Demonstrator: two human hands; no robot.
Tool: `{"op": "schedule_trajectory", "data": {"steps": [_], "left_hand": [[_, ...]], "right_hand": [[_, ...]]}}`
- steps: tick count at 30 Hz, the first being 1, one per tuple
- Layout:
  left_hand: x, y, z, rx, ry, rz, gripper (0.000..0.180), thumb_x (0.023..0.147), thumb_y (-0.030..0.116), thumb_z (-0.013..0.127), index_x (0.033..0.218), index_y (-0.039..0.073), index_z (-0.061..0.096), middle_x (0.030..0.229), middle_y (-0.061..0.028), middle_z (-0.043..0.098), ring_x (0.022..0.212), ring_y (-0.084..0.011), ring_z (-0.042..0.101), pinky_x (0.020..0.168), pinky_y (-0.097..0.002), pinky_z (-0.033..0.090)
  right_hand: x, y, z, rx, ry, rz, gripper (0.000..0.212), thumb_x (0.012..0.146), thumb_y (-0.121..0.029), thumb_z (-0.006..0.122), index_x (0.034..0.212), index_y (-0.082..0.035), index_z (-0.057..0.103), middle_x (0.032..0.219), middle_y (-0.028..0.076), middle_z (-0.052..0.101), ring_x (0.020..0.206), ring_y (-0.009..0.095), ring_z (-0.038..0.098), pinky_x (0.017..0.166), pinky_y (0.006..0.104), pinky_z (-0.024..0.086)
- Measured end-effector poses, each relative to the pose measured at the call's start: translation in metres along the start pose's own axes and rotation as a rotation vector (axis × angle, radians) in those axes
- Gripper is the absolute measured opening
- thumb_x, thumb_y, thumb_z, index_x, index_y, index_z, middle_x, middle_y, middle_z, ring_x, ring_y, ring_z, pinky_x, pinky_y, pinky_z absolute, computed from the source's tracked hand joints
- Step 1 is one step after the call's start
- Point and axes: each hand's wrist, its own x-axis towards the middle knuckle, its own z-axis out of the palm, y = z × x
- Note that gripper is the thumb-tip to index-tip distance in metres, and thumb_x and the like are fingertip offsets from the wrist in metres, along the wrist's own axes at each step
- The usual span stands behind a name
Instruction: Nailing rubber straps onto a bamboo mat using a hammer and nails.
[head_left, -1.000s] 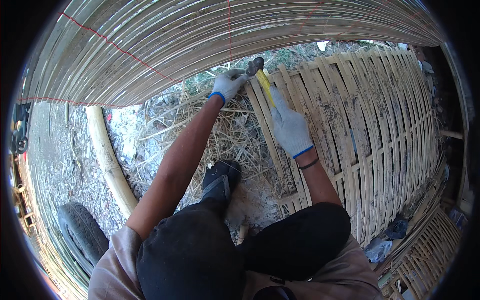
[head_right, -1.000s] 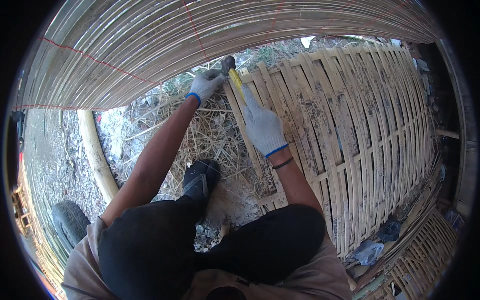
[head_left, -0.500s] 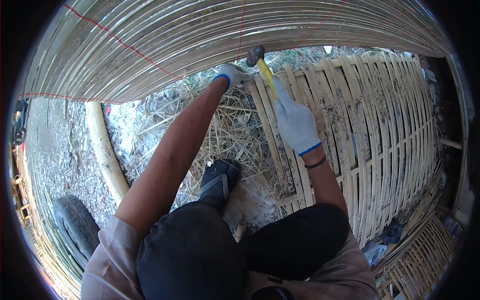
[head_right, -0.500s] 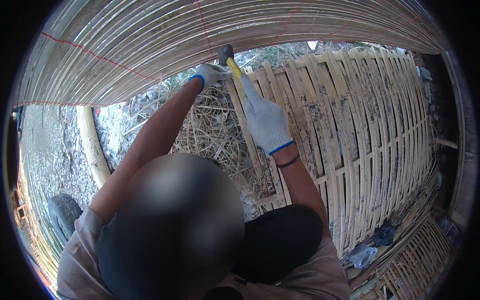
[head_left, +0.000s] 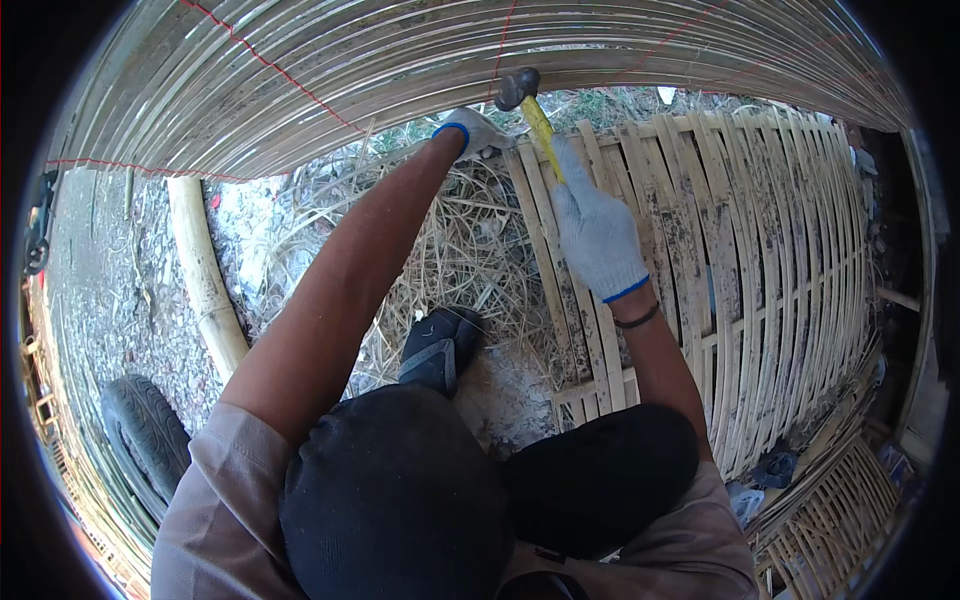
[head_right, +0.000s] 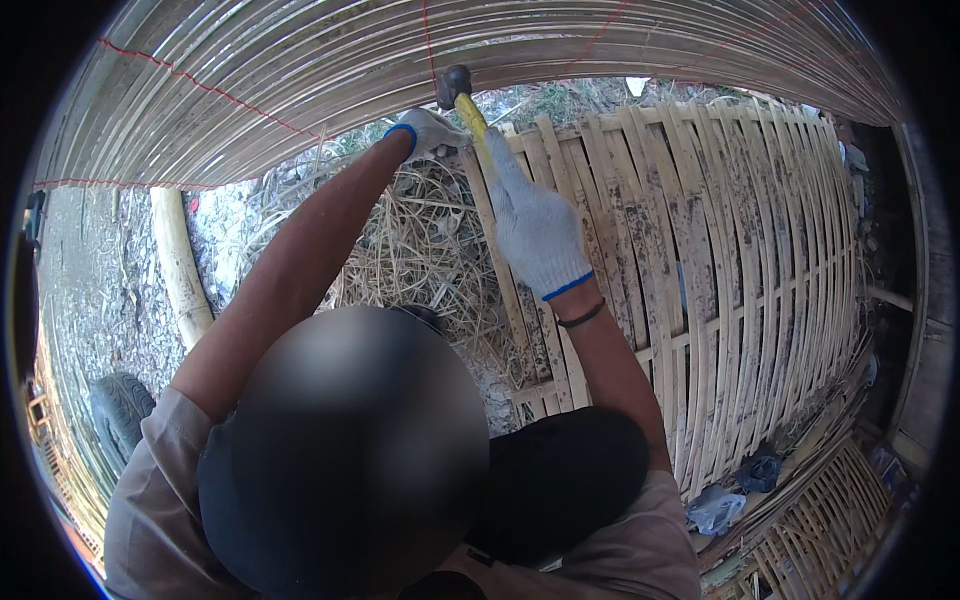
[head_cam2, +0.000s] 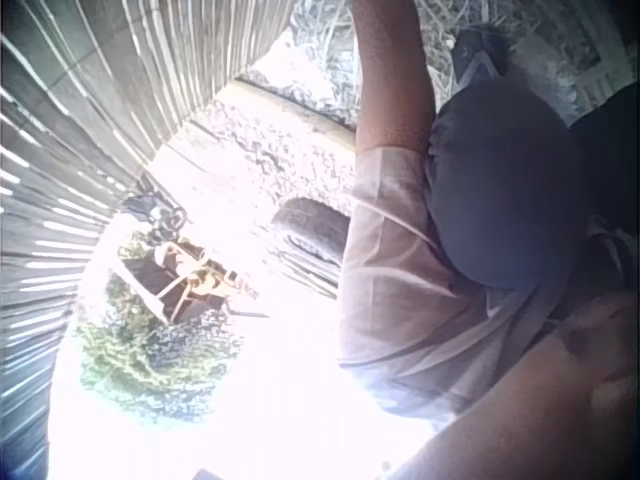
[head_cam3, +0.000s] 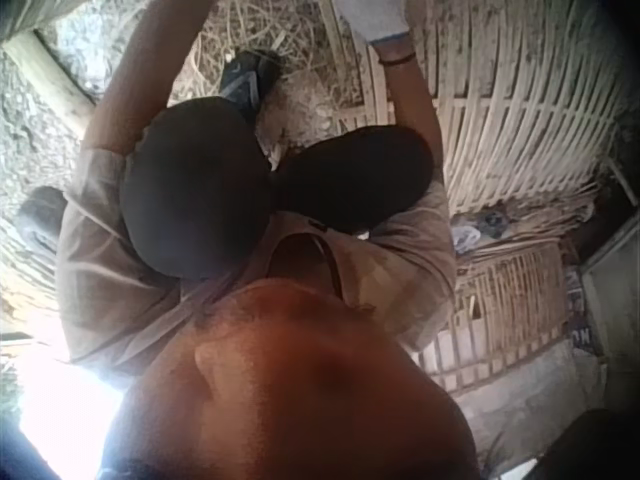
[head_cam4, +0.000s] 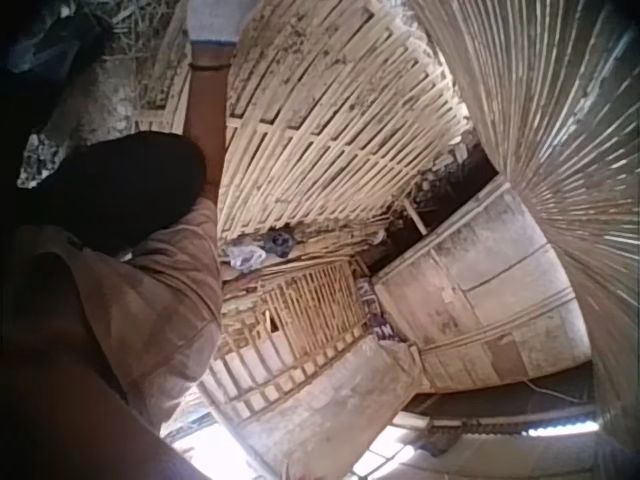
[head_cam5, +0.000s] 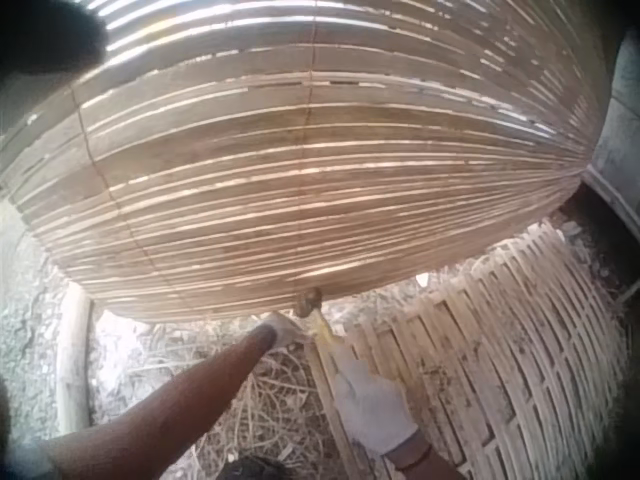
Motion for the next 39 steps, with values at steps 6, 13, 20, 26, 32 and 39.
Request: {"op": "schedule_trajectory", "data": {"steps": [6,13,20,26,32,39], "left_hand": [[0.002,-0.01,0.002,-0.118,-0.049,0.008,0.027,0.079,0.033,0.081,0.089,0.008,0.076,0.071,-0.0004,0.066,0.059,-0.0077,0.056,0.054,-0.0268,0.047],[-0.017,-0.008,0.001,-0.074,-0.067,0.129,0.034,0.09,0.036,0.07,0.111,0.009,0.071,0.08,-0.0008,0.07,0.063,-0.0075,0.058,0.059,-0.0262,0.05],[-0.027,0.001,-0.014,0.239,-0.229,0.333,0.062,0.085,0.036,0.071,0.137,0.008,0.054,0.125,-0.0136,0.063,0.113,-0.0251,0.061,0.098,-0.0364,0.047],[-0.047,0.022,-0.013,0.274,-0.173,0.258,0.058,0.083,0.032,0.072,0.132,0.004,0.057,0.12,-0.0162,0.065,0.11,-0.0274,0.063,0.096,-0.0363,0.048],[-0.039,0.011,-0.006,0.132,-0.184,0.251,0.052,0.083,0.036,0.071,0.122,0.002,0.064,0.112,-0.0185,0.068,0.105,-0.0281,0.066,0.092,-0.0365,0.05],[-0.039,0.004,-0.009,0.095,-0.089,0.391,0.051,0.081,0.031,0.077,0.115,-0.005,0.066,0.103,-0.0169,0.072,0.095,-0.0238,0.069,0.088,-0.0349,0.051]], "right_hand": [[-0.013,0.031,0.008,-0.09,-0.118,0.053,0.06,0.099,-0.025,0.048,0.154,-0.023,0.022,0.066,0.019,0.06,0.062,0.039,0.062,0.061,0.05,0.05],[-0.027,0.067,-0.009,-0.04,-0.112,0.275,0.052,0.099,-0.027,0.049,0.147,-0.016,0.032,0.094,0.028,0.066,0.085,0.045,0.065,0.073,0.0516,0.051],[-0.043,0.073,0.02,-0.059,-0.107,0.45,0.049,0.096,-0.032,0.055,0.138,-0.012,0.042,0.102,0.024,0.067,0.093,0.044,0.064,0.08,0.0483,0.051],[-0.056,0.095,0.033,0.066,-0.023,0.386,0.046,0.096,-0.032,0.055,0.136,-0.013,0.045,0.097,0.023,0.067,0.09,0.041,0.066,0.078,0.0474,0.052],[-0.055,0.088,0.025,0.059,-0.078,0.477,0.04,0.096,-0.032,0.055,0.131,-0.014,0.048,0.087,0.021,0.068,0.084,0.038,0.067,0.074,0.0457,0.052],[-0.056,0.086,0.04,0.025,0.017,0.398,0.035,0.095,-0.036,0.054,0.125,-0.018,0.051,0.082,0.014,0.067,0.073,0.035,0.067,0.065,0.0462,0.052]]}}
